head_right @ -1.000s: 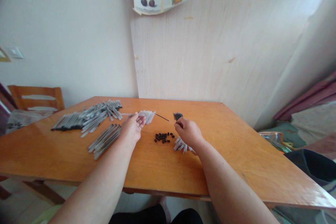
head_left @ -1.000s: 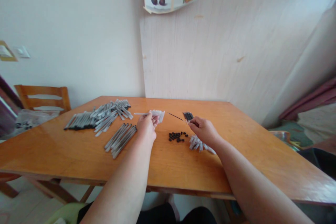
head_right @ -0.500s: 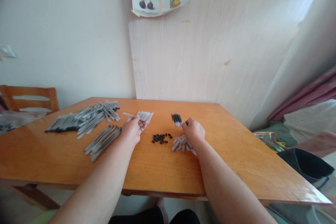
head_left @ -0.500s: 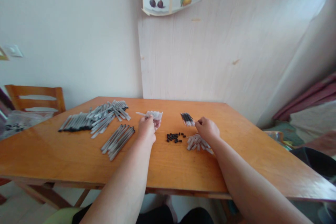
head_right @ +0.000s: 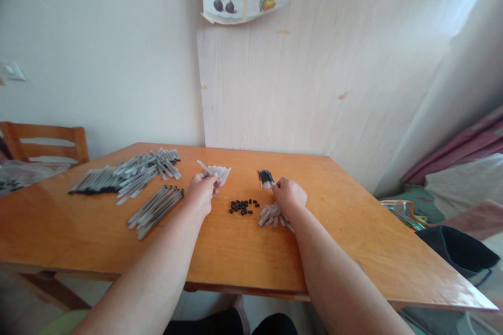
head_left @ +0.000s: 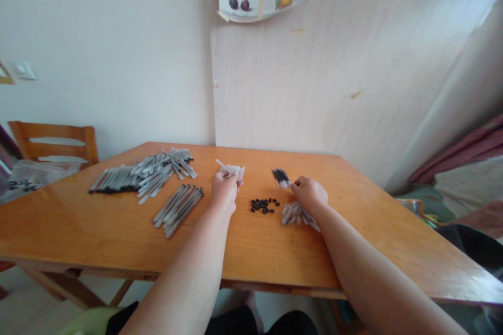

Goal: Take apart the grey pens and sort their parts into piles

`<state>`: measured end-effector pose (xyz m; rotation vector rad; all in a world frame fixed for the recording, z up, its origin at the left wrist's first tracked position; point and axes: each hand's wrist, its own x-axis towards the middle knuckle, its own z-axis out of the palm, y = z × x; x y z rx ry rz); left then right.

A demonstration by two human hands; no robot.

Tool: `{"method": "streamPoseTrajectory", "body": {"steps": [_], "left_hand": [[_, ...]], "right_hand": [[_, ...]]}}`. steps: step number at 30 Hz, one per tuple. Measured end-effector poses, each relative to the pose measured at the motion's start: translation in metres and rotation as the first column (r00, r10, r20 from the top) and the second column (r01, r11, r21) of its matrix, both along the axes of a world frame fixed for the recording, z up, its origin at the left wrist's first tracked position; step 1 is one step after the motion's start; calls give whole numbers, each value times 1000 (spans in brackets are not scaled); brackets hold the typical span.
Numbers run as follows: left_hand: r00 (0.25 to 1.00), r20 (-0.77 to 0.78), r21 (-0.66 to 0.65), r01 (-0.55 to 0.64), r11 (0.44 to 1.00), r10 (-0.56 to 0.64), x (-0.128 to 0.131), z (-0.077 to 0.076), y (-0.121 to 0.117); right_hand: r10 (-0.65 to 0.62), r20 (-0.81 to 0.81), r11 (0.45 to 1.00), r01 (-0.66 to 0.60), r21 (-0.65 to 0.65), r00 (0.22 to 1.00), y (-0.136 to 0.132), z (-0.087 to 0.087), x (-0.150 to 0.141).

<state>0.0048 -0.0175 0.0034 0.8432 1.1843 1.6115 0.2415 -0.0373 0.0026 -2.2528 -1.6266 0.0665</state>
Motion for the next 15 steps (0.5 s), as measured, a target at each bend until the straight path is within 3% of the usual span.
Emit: {"method": "streamPoseTrajectory", "body": {"steps": [8, 15], "left_hand": [[999, -5, 36, -39, 999, 39, 0, -4, 3], [983, -178, 34, -43, 998, 48, -3, -7, 7]], "right_hand": [[47, -14, 999, -47, -7, 999, 2, -3, 5], [-32, 14, 999, 31, 26, 999, 1, 3, -1]]}}
